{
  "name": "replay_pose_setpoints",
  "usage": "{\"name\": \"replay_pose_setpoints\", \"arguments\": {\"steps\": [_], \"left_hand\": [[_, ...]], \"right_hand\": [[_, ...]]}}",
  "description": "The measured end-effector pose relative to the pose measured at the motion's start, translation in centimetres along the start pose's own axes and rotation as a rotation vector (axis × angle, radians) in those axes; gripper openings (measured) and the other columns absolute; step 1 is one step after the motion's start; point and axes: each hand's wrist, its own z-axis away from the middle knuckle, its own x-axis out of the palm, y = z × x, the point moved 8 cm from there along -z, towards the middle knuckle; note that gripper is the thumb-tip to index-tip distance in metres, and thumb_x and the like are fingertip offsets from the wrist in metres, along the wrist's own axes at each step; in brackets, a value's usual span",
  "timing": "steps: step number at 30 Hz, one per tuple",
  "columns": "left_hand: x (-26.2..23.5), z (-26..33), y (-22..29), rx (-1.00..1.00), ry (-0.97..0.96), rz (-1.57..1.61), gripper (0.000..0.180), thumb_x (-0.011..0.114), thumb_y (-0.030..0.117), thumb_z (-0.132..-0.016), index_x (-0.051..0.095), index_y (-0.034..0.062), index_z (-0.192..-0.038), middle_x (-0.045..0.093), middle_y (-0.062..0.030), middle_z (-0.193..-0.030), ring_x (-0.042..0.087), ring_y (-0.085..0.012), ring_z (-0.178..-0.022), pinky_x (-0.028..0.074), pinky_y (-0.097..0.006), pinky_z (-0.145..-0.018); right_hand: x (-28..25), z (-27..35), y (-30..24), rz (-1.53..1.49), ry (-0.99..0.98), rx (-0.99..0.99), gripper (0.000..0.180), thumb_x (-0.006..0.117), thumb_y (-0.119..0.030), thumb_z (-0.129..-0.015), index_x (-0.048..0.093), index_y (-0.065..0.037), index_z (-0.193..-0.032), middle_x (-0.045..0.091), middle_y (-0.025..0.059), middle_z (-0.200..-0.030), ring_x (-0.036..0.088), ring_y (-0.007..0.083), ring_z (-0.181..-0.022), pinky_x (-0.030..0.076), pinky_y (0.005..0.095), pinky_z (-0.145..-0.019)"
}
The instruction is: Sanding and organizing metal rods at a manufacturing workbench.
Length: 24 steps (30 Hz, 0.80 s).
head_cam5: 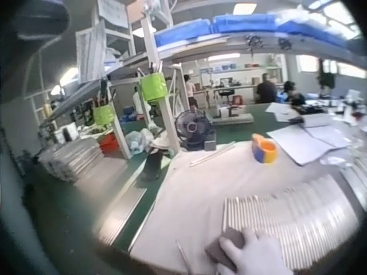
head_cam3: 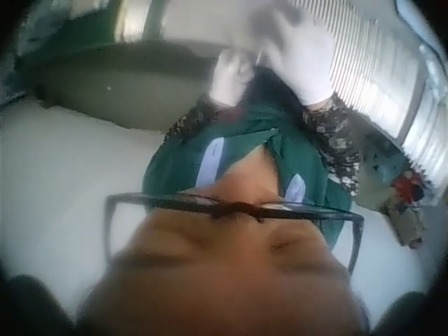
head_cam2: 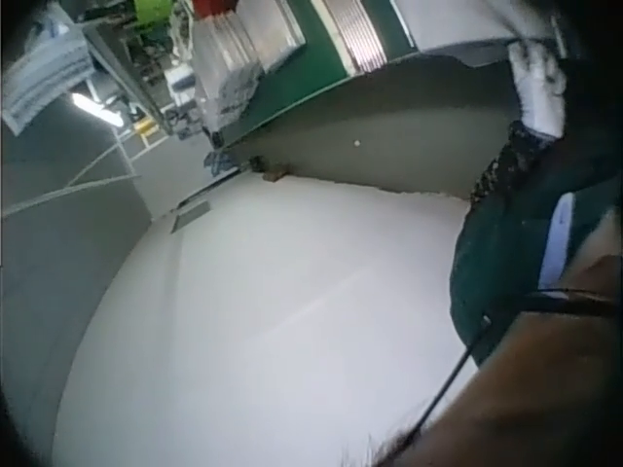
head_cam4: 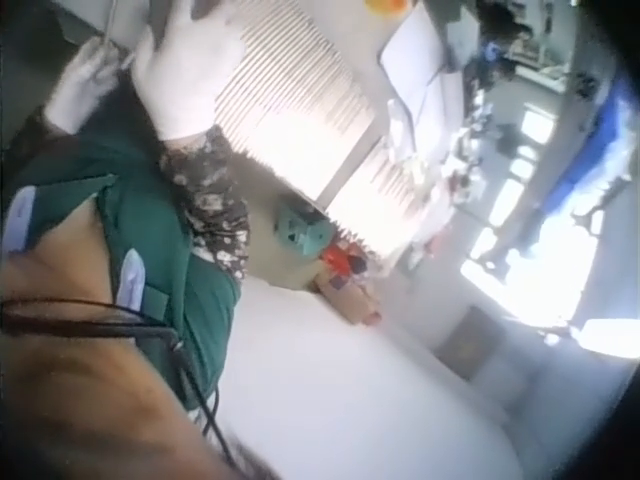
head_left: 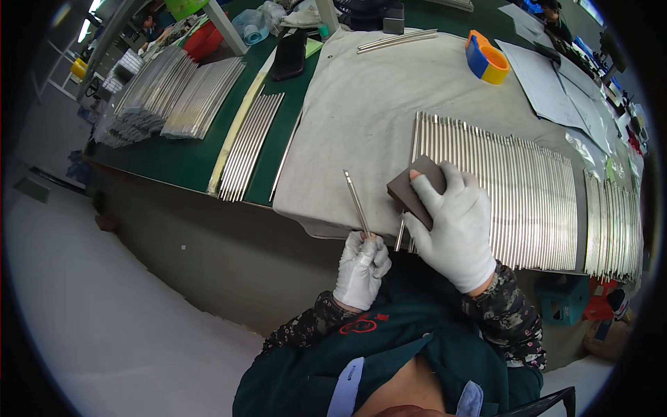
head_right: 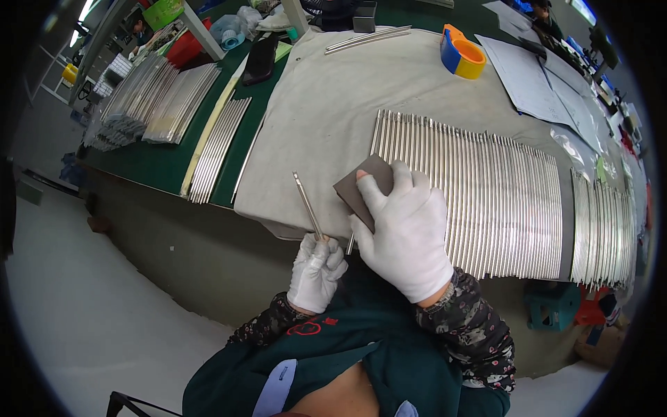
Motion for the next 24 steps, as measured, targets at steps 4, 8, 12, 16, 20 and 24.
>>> {"name": "replay_pose_setpoints", "arguments": {"steps": [4, 8, 12, 16, 20, 24], "left_hand": [[0.2, 0.1, 0.9, 0.011, -0.014, -0.065, 0.006, 0.054, 0.015, -0.095, 0.049, 0.0114, -0.094, 0.05, -0.0019, -0.083, 0.034, -0.0086, -0.059, 0.029, -0.021, -0.048], [-0.1, 0.8, 2.2, -0.043, 0.043, -0.174, 0.009, 0.054, 0.011, -0.094, 0.045, 0.0111, -0.096, 0.049, -0.0016, -0.082, 0.037, -0.0073, -0.058, 0.029, -0.019, -0.046], [2.1, 0.8, 7.4, -0.016, 0.037, -0.698, 0.011, 0.057, 0.007, -0.091, 0.048, 0.0082, -0.096, 0.051, 0.0008, -0.076, 0.043, -0.0041, -0.058, 0.033, -0.019, -0.047], [6.1, -2.6, 12.4, 0.373, -0.094, -1.316, 0.01, 0.058, 0.0, -0.087, 0.056, 0.0012, -0.097, 0.054, -0.0012, -0.078, 0.049, -0.0064, -0.069, 0.041, -0.019, -0.064], [12.8, -6.1, 12.5, 1.01, -0.474, -1.723, 0.014, 0.062, -0.002, -0.08, 0.057, 0.0012, -0.092, 0.057, -0.0093, -0.081, 0.058, -0.0256, -0.076, 0.047, -0.034, -0.069], [12.7, -9.6, 9.2, 0.836, -0.771, -1.78, 0.011, 0.061, 0.006, -0.08, 0.057, 0.0041, -0.09, 0.057, -0.0117, -0.082, 0.057, -0.0316, -0.081, 0.046, -0.039, -0.071]], "right_hand": [[-1.3, 1.3, 1.1, -0.026, -0.025, 0.061, 0.057, 0.074, -0.025, -0.067, 0.058, -0.01, -0.119, 0.048, 0.0224, -0.12, 0.048, 0.035, -0.1, 0.041, 0.0433, -0.083], [-2.6, 2.8, 2.0, -0.006, -0.021, 0.073, 0.058, 0.075, -0.023, -0.065, 0.058, -0.011, -0.119, 0.047, 0.0212, -0.123, 0.046, 0.0356, -0.104, 0.039, 0.0433, -0.086], [-4.4, 3.9, 3.4, -0.002, -0.029, 0.093, 0.058, 0.074, -0.022, -0.065, 0.057, -0.011, -0.12, 0.046, 0.021, -0.124, 0.046, 0.0357, -0.106, 0.038, 0.0439, -0.09], [-5.9, 4.4, 4.8, 0.037, 0.03, 0.111, 0.062, 0.075, -0.021, -0.065, 0.055, -0.011, -0.122, 0.046, 0.0197, -0.125, 0.045, 0.0356, -0.107, 0.037, 0.0447, -0.092], [-6.9, 5.3, 6.6, 0.046, 0.057, 0.182, 0.061, 0.075, -0.021, -0.065, 0.056, -0.01, -0.122, 0.047, 0.0195, -0.124, 0.045, 0.0356, -0.107, 0.037, 0.0448, -0.092], [-7.0, 5.2, 7.8, 0.067, 0.059, 0.185, 0.059, 0.074, -0.021, -0.067, 0.057, -0.009, -0.122, 0.047, 0.019, -0.123, 0.046, 0.0354, -0.108, 0.038, 0.0448, -0.093]]}}
